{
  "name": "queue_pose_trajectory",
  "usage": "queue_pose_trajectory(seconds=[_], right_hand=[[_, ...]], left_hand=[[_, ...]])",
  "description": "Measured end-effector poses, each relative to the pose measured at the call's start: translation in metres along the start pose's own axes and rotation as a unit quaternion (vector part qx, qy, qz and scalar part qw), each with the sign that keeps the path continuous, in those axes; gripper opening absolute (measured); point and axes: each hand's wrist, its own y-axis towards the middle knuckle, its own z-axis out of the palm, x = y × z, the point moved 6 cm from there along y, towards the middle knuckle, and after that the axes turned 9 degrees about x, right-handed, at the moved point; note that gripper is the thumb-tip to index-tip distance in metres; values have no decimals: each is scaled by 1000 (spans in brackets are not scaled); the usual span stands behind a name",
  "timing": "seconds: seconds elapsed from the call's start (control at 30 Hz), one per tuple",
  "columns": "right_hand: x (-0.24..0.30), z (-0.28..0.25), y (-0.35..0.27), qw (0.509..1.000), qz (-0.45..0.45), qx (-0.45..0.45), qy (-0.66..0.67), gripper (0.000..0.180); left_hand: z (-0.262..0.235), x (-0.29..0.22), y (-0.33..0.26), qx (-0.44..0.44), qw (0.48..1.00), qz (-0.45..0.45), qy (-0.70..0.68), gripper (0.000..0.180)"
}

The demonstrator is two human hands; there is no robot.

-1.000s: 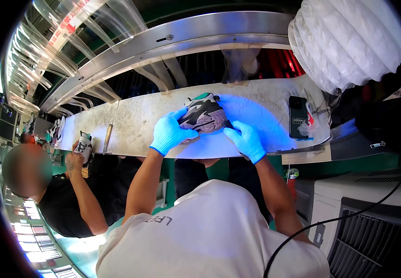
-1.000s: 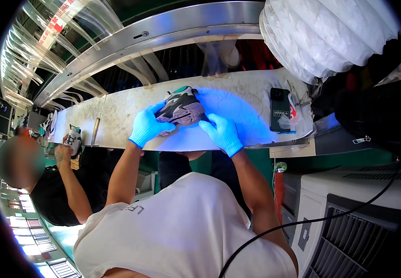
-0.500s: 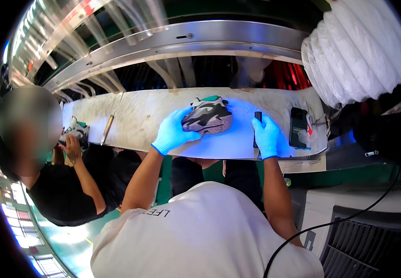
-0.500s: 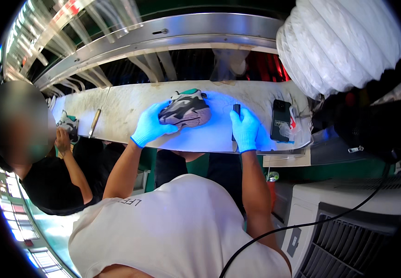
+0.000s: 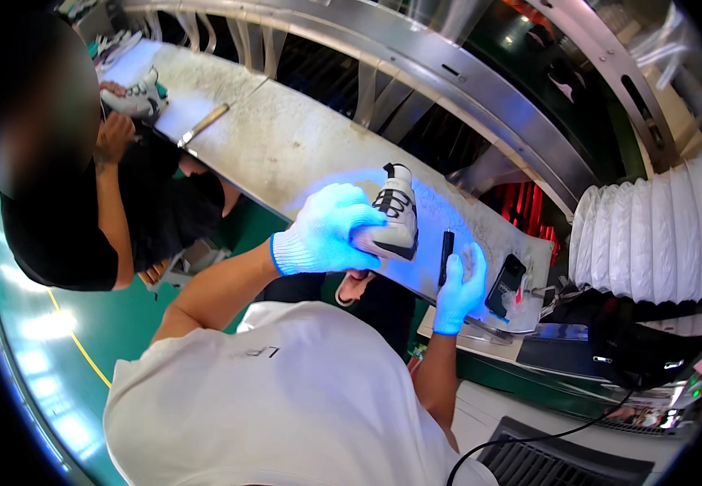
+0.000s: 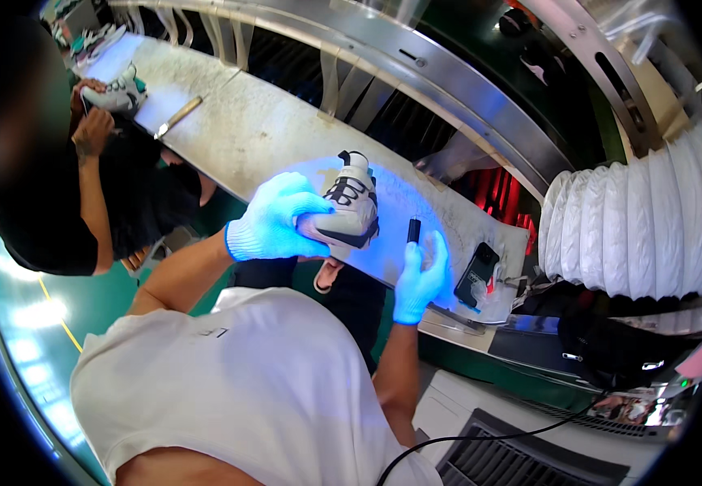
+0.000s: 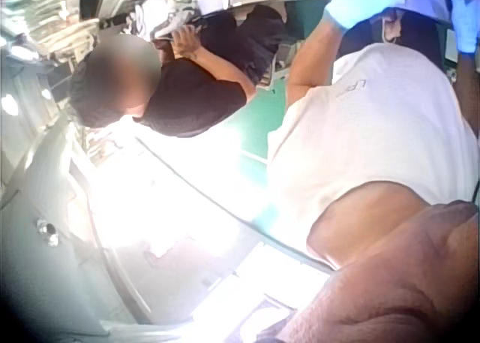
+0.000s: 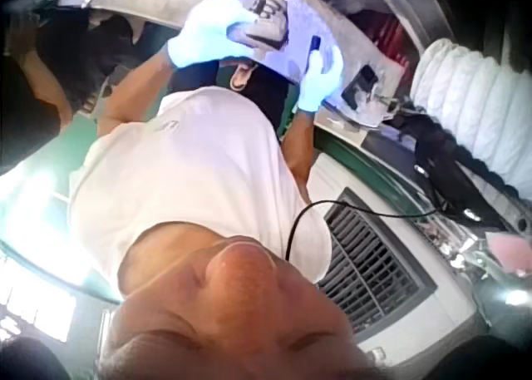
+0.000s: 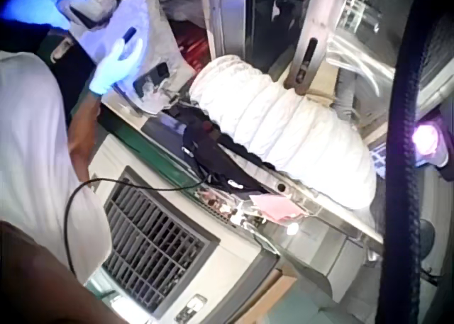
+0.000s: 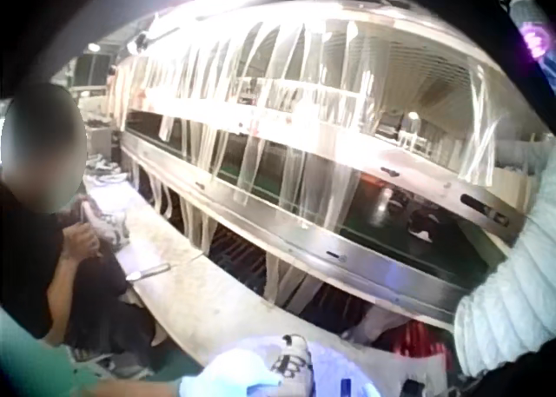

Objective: The person uses a small black tool to scrape and clean the surface of a white and green sneaker. They repeatedly rub the tool along the shoe's upper and sole, rotating the shoe to access different areas. The person works on one shoe at a time, placing it on a workbench and occasionally picking up a second shoe to repeat the process.

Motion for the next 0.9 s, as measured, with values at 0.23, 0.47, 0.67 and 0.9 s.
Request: queue_pose_trajectory(seconds=[0.23,0.47,0.67,0.9], right_hand=[[126,33,-45,960,-154,172,159,105],[110,20,-57,961,-119,212,132,102],[129,19,-66,970,-155,185,28,61],[137,24,-70,975,-193,106,13,38]], left_hand=[[45,-34,-1,-80,982,-5,-169,58],[67,-59,-2,-73,983,59,-157,53],[80,-63,-7,-71,986,66,-138,37],[80,-66,2,-45,987,107,-107,39]])
